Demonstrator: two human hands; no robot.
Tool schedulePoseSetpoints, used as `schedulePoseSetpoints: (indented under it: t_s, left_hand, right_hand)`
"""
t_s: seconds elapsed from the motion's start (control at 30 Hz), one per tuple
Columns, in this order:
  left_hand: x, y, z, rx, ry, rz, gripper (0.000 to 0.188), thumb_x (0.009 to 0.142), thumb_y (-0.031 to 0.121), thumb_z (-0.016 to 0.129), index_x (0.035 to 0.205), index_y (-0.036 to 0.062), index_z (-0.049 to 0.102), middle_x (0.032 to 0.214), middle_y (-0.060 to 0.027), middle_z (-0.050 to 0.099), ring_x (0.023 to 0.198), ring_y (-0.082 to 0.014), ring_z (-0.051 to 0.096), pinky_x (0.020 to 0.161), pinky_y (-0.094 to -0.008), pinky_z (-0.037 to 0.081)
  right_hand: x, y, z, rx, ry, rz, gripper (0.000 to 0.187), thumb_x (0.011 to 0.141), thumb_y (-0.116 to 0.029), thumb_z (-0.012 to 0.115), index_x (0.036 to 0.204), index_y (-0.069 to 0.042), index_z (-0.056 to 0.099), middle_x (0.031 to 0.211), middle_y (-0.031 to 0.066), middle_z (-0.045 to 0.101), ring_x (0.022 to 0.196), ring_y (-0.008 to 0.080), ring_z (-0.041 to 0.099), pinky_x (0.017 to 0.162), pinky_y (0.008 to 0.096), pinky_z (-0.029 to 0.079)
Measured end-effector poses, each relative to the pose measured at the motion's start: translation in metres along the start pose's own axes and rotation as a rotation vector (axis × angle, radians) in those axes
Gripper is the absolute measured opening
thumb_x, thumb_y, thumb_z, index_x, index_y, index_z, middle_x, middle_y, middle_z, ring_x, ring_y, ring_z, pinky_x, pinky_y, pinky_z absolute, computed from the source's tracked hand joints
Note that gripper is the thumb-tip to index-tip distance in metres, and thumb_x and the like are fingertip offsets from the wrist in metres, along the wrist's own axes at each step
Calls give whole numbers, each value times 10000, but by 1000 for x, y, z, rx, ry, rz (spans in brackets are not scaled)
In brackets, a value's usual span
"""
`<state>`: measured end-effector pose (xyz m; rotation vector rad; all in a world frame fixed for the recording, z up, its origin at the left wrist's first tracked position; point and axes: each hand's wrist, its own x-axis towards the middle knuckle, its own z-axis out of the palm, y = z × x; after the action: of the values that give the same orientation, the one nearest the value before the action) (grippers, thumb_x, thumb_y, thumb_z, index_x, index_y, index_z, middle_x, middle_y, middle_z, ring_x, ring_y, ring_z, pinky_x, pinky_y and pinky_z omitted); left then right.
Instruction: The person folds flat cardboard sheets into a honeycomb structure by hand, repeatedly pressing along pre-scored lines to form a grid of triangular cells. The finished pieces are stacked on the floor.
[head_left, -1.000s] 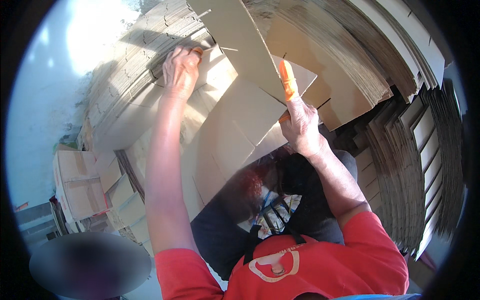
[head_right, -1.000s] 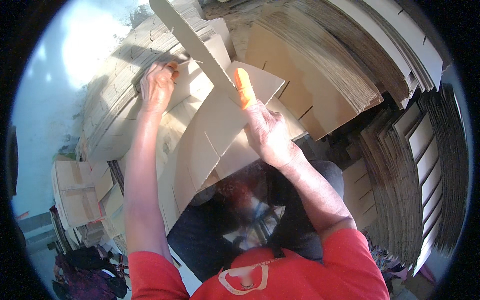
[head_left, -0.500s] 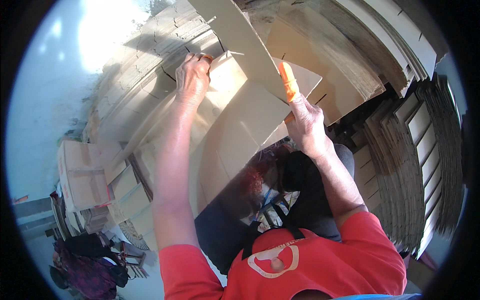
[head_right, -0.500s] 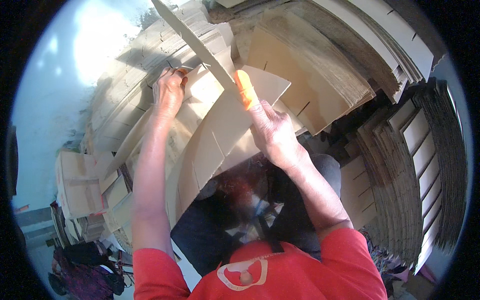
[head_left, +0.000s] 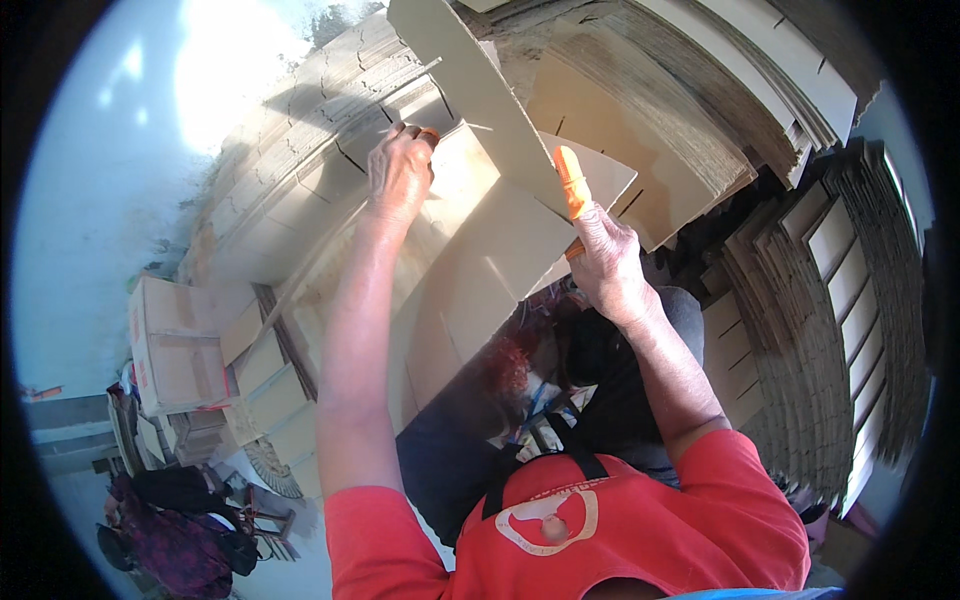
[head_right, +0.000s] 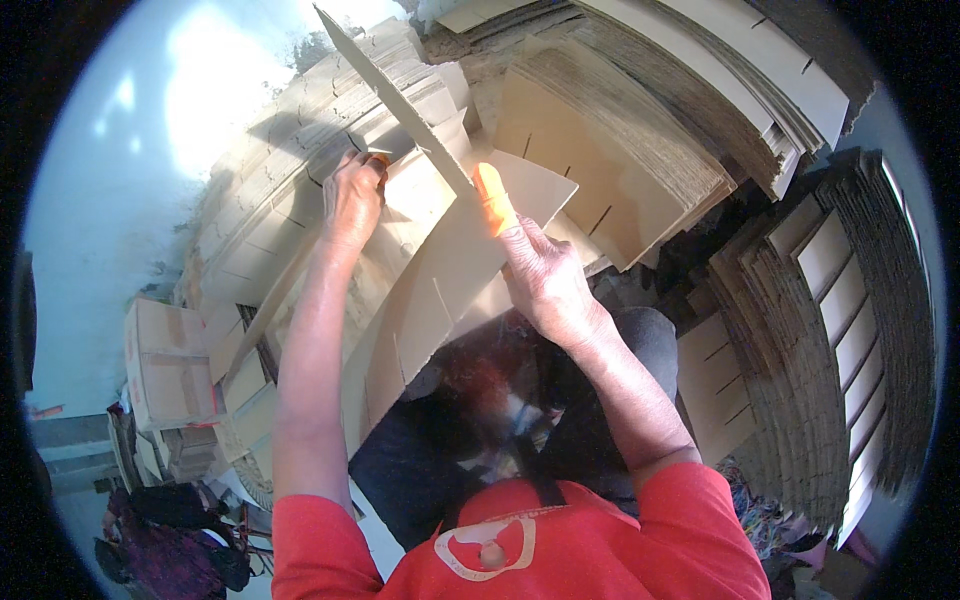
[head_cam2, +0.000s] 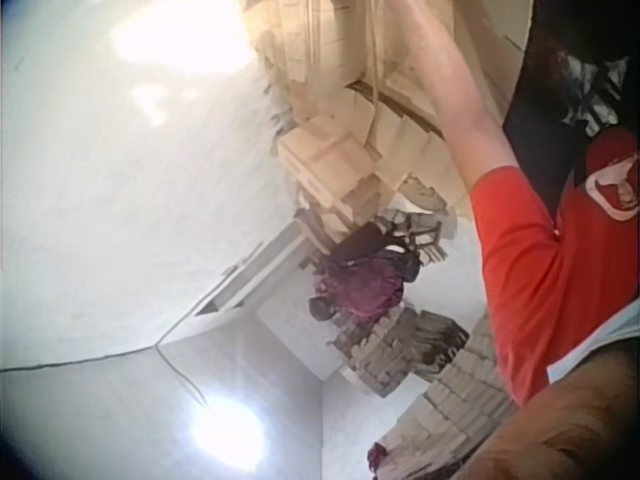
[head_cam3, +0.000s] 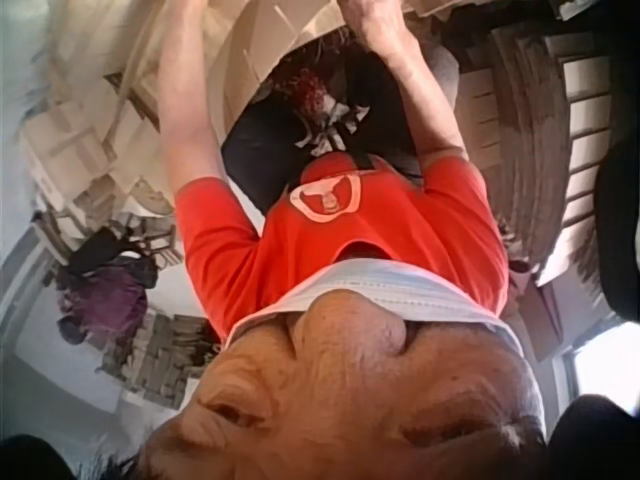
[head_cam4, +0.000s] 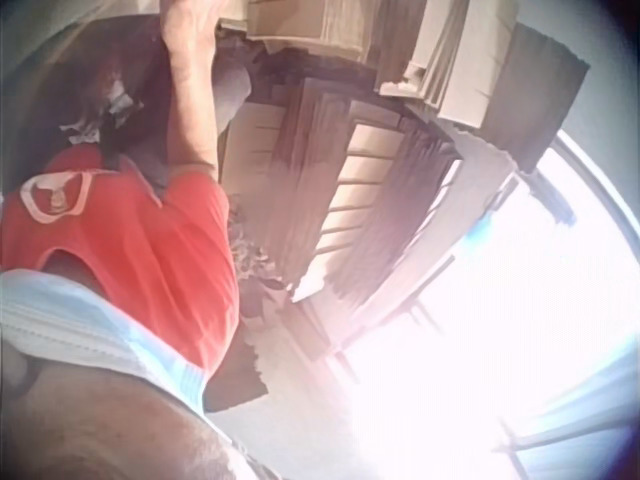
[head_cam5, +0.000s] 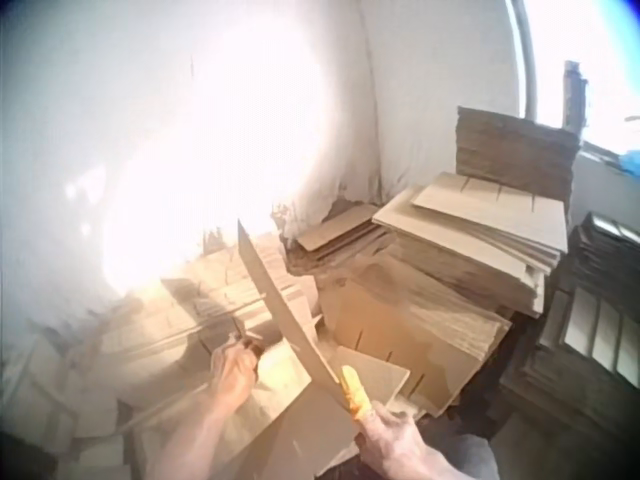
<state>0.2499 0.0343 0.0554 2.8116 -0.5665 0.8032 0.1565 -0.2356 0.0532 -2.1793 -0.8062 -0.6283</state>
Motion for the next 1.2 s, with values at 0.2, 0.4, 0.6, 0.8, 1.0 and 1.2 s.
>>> schedulePoseSetpoints:
  t_s: [0.2,0.4,0.6,0.8,1.0,1.2]
  left_hand:
    - [-2,2,0,10,45,-11,189,708,-40,592,848,65,662,849,-102,656,869,-299,626,706,-413,536]
    - [-4,22,-11,-54,51,54,139,716,-20,590,816,57,650,837,-88,654,842,-272,621,683,-388,532]
    - [-11,70,-36,-304,158,145,307,607,-136,622,883,-8,659,860,-127,657,794,-312,618,670,-380,517]
    - [-11,64,-55,-623,-27,-280,388,634,171,874,921,22,659,823,-93,637,749,-225,617,665,-328,507]
    - [30,-11,-32,-93,-88,-278,532,667,325,863,1002,-9,620,921,-144,644,874,-308,609,754,-399,497]
    - [36,-59,43,301,-144,-295,491,701,263,829,1062,27,594,1052,-134,621,1076,-309,533,903,-434,423]
  right_hand:
    - [-2,4,7,-3,-4,-23,811,726,108,580,1472,-112,351,1160,200,624,802,331,692,663,370,602]
    - [-3,5,10,8,-131,131,759,689,140,580,1405,-50,417,1088,235,623,829,379,674,696,393,585]
    - [-3,16,23,-13,-192,171,722,690,160,573,1378,-18,445,1064,232,616,888,384,668,737,394,575]
    - [-15,23,25,-34,-196,160,739,744,108,526,1442,-81,372,1167,247,589,824,371,677,709,402,589]
    - [-19,26,30,-9,-136,121,808,719,102,554,1473,-99,342,1208,233,590,790,340,688,656,373,606]
    - [-21,26,27,-47,-144,104,834,695,104,587,1470,-91,348,1239,222,584,843,320,702,662,367,615]
